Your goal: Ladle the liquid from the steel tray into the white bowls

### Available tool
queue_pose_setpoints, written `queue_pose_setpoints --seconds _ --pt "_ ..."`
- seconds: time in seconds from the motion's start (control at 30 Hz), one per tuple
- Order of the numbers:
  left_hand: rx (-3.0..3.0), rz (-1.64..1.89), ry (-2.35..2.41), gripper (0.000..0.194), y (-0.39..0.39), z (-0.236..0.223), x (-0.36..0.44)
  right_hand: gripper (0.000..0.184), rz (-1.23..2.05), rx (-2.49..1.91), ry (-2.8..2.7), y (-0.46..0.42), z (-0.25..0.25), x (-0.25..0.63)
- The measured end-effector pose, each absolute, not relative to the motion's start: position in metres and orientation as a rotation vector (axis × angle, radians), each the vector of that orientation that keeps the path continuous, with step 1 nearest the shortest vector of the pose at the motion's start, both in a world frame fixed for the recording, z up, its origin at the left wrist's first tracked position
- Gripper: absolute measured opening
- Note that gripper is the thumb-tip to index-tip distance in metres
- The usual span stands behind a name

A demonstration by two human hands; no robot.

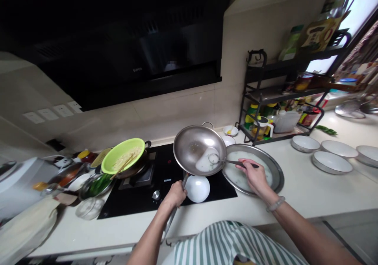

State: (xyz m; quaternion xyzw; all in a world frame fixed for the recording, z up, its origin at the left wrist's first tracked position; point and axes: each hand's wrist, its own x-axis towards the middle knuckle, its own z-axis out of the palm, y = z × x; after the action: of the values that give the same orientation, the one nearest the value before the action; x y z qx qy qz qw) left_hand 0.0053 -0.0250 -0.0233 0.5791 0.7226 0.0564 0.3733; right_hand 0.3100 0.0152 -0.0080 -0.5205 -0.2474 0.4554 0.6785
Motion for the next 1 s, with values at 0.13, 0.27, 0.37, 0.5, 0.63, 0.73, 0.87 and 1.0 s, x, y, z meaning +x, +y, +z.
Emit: queue_pose_setpoints --seconds 0.13,0.27,0.37,0.5,0.63,0.73,0.87,1.0 --pt "1.481 0.131 1.858 0.020 -0.025 -0.021 0.007 0.017 1.025 -1.104 -0.486 0.014 -0.002 0.315" --pt "1.474 0.113 1.868 0.019 -0.026 -0.016 0.010 0.018 1.032 -1.098 -0.476 0.006 0.011 0.332" --pt "1.476 0.111 1.874 0.019 -0.026 -0.014 0.010 0.019 0.989 -1.127 -0.489 -0.001 0.019 0.354" --pt "1.508 0.127 1.860 0.017 -0.026 -0.018 0.008 0.014 0.822 -1.183 -0.538 -0.011 0.018 0.383" --pt "1.486 0.142 1.836 0.016 -0.026 -0.020 0.006 0.013 0.621 -1.405 -0.804 -0.026 0.008 0.406" --pt "1.484 0.149 1.827 0.015 -0.025 -0.020 0.005 0.017 0.357 -1.418 -1.260 -0.038 -0.001 0.418" --pt "1.490 0.150 1.822 0.015 -0.026 -0.020 0.005 0.016 -0.014 -1.155 -1.774 -0.047 -0.011 0.426" --pt "1.488 0.166 1.826 0.014 -0.025 -0.022 0.005 0.018 -0.101 -1.062 -1.903 -0.049 -0.018 0.424"
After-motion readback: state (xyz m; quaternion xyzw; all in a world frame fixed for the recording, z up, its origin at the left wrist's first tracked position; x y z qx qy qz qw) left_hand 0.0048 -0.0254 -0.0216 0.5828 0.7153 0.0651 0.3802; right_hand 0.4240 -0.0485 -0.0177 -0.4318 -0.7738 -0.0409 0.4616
